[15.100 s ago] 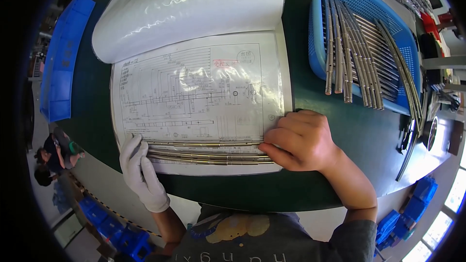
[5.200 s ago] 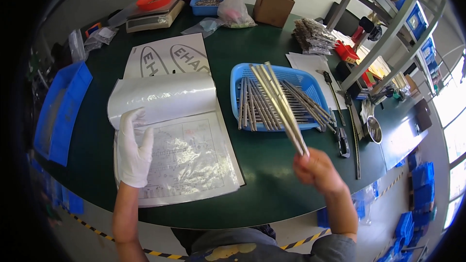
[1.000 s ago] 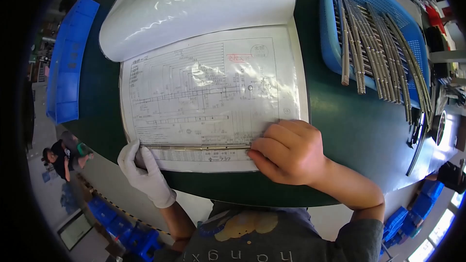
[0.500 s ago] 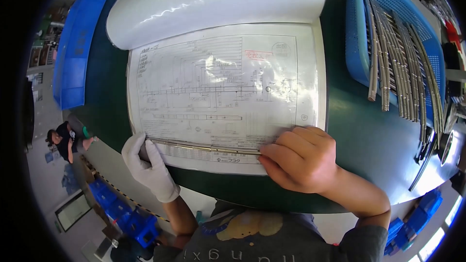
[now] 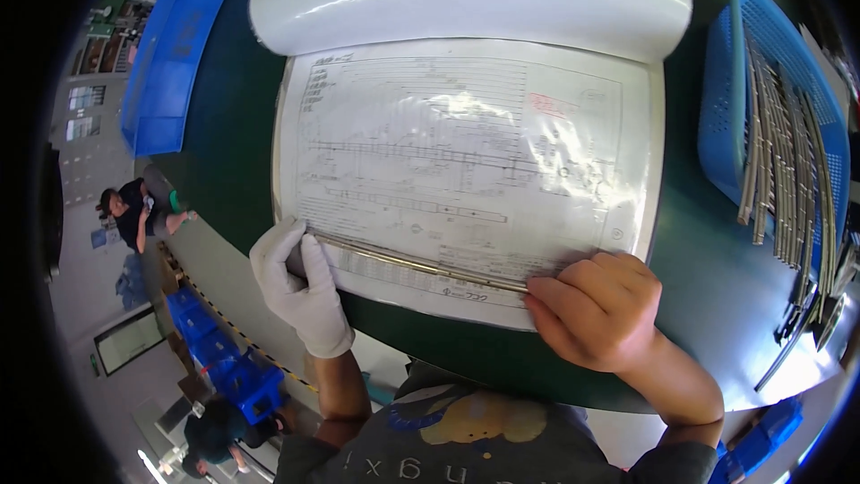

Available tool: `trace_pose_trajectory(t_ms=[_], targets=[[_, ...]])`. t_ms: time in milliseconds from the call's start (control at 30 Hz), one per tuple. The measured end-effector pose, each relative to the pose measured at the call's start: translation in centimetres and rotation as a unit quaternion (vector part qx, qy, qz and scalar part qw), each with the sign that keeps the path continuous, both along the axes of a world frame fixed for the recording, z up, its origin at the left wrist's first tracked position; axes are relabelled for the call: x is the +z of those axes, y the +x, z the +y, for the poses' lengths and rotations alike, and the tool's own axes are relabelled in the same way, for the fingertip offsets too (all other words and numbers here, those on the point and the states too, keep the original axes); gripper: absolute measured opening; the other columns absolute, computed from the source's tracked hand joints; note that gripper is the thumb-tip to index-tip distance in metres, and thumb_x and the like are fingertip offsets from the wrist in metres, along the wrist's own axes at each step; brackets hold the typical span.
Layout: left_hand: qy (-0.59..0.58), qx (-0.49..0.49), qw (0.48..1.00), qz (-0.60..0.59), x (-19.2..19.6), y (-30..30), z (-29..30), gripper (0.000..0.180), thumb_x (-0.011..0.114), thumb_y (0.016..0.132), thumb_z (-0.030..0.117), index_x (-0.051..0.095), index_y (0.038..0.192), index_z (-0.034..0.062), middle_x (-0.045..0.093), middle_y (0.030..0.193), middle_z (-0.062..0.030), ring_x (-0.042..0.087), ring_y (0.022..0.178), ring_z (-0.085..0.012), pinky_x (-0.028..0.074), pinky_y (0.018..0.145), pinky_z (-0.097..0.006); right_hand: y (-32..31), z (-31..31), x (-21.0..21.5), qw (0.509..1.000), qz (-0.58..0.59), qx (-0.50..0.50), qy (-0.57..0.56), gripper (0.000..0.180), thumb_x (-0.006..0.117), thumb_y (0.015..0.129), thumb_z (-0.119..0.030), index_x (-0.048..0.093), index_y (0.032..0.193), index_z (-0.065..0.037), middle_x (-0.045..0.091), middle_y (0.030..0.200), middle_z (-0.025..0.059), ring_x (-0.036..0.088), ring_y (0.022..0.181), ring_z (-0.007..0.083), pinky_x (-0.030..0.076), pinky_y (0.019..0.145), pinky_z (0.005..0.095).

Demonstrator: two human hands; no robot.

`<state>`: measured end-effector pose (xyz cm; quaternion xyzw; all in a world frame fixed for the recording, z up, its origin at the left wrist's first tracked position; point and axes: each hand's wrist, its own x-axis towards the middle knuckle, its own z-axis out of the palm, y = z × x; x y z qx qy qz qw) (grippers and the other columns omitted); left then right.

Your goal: Measure the diameter of metal rods using a micrometer and verify against a technical drawing.

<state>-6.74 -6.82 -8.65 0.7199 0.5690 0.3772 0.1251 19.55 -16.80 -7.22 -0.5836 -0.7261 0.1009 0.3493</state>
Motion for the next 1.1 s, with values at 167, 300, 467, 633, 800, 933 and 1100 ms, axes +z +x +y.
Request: trace_pose_trajectory(t_ms=[167,300,467,633,800,933,1100], targets=[[0.006,0.006,1.0,0.011,-0.32,-0.24,0.06,0.022,0.067,0.08,-0.002,0.064,0.1,0.0058,0.059,0.108,-0.0113,0.058,0.098,-0.0232,0.047,0.084,-0.032,0.02,0.24,-0.13,1.0,-0.006,0.004,0.002,0.021,0.076,0.062,-0.009,0.068,0.082,-0.007,0.054,0.065,0.0023,0.053,0.051,0.0181,0.038,0.045,0.0296],[0.01,0.009,1.0,0.008,-0.37,-0.23,-0.03,0.023,0.067,0.078,-0.002,0.064,0.1,0.0064,0.059,0.107,-0.0113,0.058,0.098,-0.0241,0.047,0.085,-0.033,0.04,0.25,-0.18,1.0,-0.008,0.004,0.001,0.02,0.075,0.063,-0.009,0.068,0.082,-0.007,0.055,0.066,0.0023,0.053,0.051,0.0182,0.039,0.045,0.0297],[0.014,0.006,1.0,0.011,-0.42,-0.32,-0.09,0.024,0.068,0.078,-0.002,0.063,0.1,0.0062,0.059,0.107,-0.0112,0.057,0.098,-0.0244,0.046,0.086,-0.034,-0.02,0.12,-0.06,1.0,-0.017,0.004,-0.002,0.02,0.075,0.064,-0.009,0.068,0.082,-0.007,0.055,0.066,0.0024,0.053,0.051,0.0184,0.039,0.045,0.0296],[0.016,0.005,1.0,0.004,-0.48,-0.16,-0.11,0.021,0.068,0.08,0.0,0.063,0.1,0.0056,0.059,0.107,-0.0114,0.057,0.1,-0.0239,0.046,0.086,-0.033,0.07,0.02,-0.03,1.0,-0.013,0.0,-0.002,0.019,0.075,0.064,-0.009,0.068,0.082,-0.007,0.055,0.066,0.0027,0.053,0.051,0.0184,0.038,0.045,0.0297],[-0.007,0.005,1.0,-0.017,-0.22,0.03,-0.16,0.018,0.066,0.083,0.0,0.063,0.1,0.0044,0.058,0.108,-0.0122,0.057,0.101,-0.0236,0.045,0.088,-0.033,0.12,0.09,-0.13,1.0,-0.001,0.006,0.002,0.019,0.075,0.064,-0.009,0.067,0.081,-0.006,0.054,0.064,0.0028,0.053,0.051,0.0183,0.038,0.044,0.0298],[0.003,-0.005,1.0,-0.001,-0.06,-0.23,0.11,0.017,0.064,0.085,-0.001,0.063,0.101,0.0023,0.056,0.11,-0.0128,0.057,0.102,-0.0234,0.045,0.09,-0.033,-0.07,0.28,-0.1,1.0,0.004,-0.004,0.005,0.019,0.076,0.064,-0.009,0.067,0.08,-0.006,0.053,0.063,0.0027,0.052,0.05,0.0182,0.037,0.044,0.0298],[-0.013,0.003,1.0,-0.002,0.09,-0.38,0.12,0.016,0.059,0.087,-0.004,0.062,0.102,0.0,0.056,0.113,-0.0134,0.056,0.102,-0.0226,0.044,0.09,-0.032,-0.06,0.28,-0.14,1.0,0.027,-0.005,0.005,0.017,0.076,0.063,-0.009,0.064,0.076,-0.007,0.051,0.061,0.0021,0.05,0.049,0.0178,0.037,0.043,0.0292]])
